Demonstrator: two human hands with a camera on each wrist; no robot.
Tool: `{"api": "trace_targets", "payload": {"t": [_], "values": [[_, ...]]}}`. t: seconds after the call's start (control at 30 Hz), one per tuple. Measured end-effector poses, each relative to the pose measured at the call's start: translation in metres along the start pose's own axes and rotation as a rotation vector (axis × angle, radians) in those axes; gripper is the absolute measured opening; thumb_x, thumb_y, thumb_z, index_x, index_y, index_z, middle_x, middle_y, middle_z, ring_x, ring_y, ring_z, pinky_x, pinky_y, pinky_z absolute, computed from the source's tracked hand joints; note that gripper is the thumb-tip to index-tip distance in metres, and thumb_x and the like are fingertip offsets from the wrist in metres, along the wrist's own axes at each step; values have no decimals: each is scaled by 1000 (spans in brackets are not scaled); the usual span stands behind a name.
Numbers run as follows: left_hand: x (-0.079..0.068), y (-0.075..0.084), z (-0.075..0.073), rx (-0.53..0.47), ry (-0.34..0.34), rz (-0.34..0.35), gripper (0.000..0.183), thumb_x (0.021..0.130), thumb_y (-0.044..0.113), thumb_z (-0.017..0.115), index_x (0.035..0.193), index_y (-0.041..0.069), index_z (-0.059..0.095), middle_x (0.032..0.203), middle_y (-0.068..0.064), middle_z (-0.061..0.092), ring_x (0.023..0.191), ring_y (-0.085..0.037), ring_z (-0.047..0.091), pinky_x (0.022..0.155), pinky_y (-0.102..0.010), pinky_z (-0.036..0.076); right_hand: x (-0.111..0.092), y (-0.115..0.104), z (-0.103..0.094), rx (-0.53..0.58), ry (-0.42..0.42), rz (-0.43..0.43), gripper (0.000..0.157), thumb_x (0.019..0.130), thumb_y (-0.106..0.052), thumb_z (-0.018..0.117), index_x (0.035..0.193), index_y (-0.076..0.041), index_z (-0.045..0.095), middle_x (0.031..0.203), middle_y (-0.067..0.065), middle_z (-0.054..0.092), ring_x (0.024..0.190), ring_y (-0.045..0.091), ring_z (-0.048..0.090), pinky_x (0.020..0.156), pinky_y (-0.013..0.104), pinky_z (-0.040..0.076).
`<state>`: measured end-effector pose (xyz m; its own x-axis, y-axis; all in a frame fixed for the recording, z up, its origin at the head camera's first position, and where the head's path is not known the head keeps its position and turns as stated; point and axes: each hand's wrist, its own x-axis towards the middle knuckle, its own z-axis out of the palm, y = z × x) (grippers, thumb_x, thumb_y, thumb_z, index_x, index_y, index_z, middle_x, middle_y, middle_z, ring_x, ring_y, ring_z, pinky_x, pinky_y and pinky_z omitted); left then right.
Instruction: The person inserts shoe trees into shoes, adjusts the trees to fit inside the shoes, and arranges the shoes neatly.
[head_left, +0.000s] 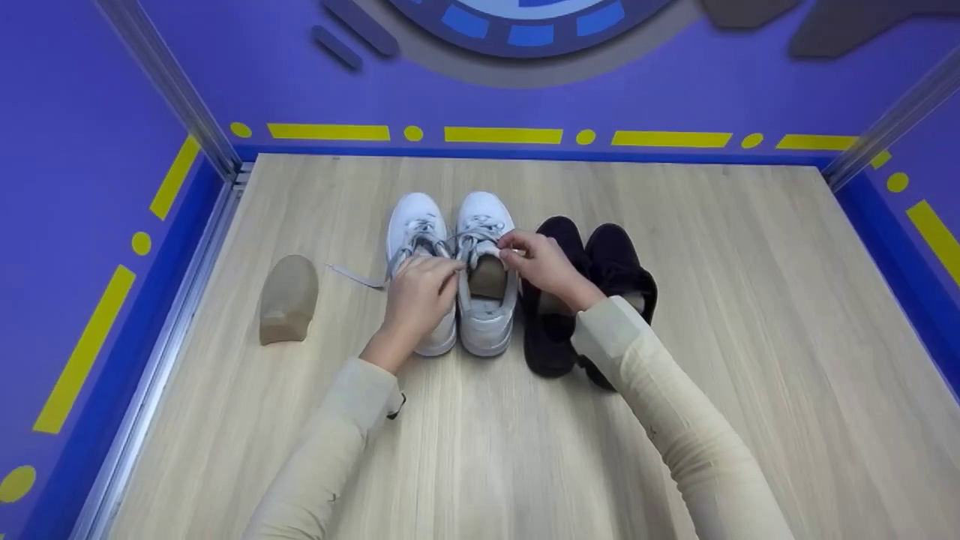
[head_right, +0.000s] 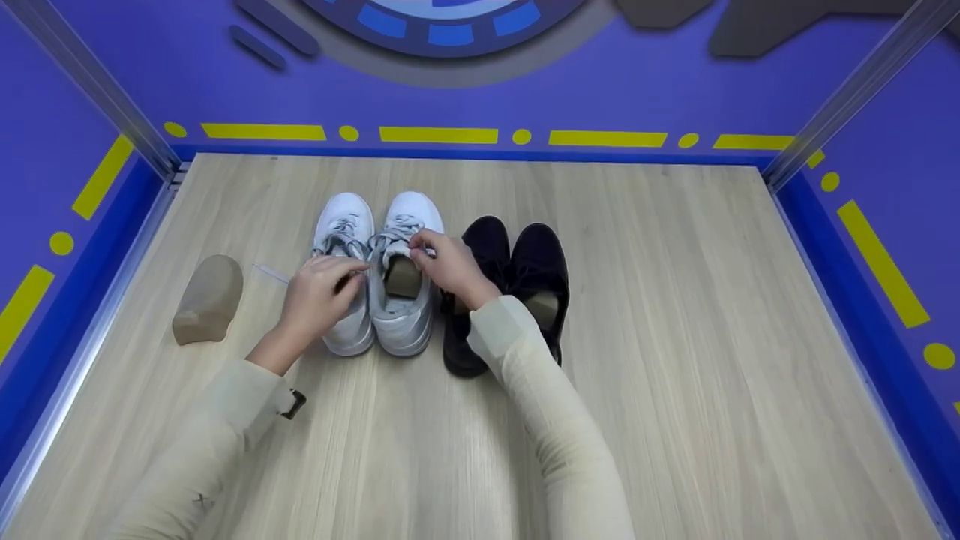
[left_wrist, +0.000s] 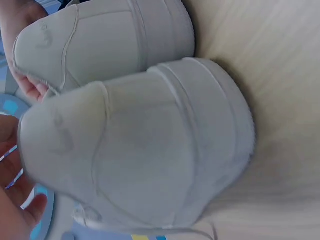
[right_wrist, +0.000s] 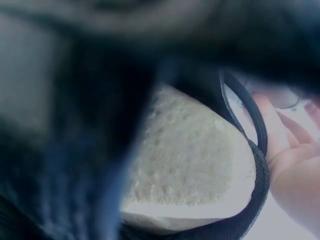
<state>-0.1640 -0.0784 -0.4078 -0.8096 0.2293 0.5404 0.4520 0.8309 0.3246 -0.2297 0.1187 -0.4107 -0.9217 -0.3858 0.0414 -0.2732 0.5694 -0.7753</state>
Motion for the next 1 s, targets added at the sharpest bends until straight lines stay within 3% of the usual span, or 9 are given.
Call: {"api": "trace_targets", "payload": {"t": [0.3, 0.43, 0.6, 0.87, 1.0], "values": [[-15, -20, -15, -129, 132, -62, 15, 79, 5, 58, 89, 7, 69, 91, -5, 68, 88, -20, 62, 81, -31, 47, 0, 0, 1, -18, 12, -9, 14, 85, -12, 55, 94, -4, 62, 86, 8, 64, 58, 5, 52, 55, 20, 43], [-21, -31, -21, -118, 175, -105, 15, 78, 4, 58, 88, 6, 69, 93, -6, 68, 89, -21, 62, 80, -32, 48, 0, -1, 0, -16, 9, -11, 14, 86, -12, 55, 94, -4, 62, 83, 7, 64, 55, 4, 51, 53, 20, 43], [-30, -43, -25, -87, 186, -140, 14, 78, 4, 59, 87, 7, 69, 93, -6, 68, 88, -22, 62, 77, -33, 48, 0, -1, 1, -30, 17, -16, 13, 86, -13, 55, 94, -5, 62, 84, 7, 64, 57, 5, 52, 54, 20, 43], [-41, -55, -30, -70, 191, -159, 14, 77, 4, 60, 87, 6, 69, 92, -7, 68, 88, -23, 61, 79, -33, 47, 0, -2, 0, -42, 20, 1, 14, 85, -13, 56, 95, -5, 62, 98, 9, 65, 80, 15, 58, 68, 27, 46], [-46, -62, -31, -71, 206, -163, 17, 75, 2, 60, 88, 6, 69, 93, -8, 68, 89, -24, 61, 82, -33, 45, 1, -2, 0, -46, 19, -7, 14, 85, -13, 56, 95, -5, 62, 99, 9, 65, 84, 16, 59, 70, 28, 47]]}}
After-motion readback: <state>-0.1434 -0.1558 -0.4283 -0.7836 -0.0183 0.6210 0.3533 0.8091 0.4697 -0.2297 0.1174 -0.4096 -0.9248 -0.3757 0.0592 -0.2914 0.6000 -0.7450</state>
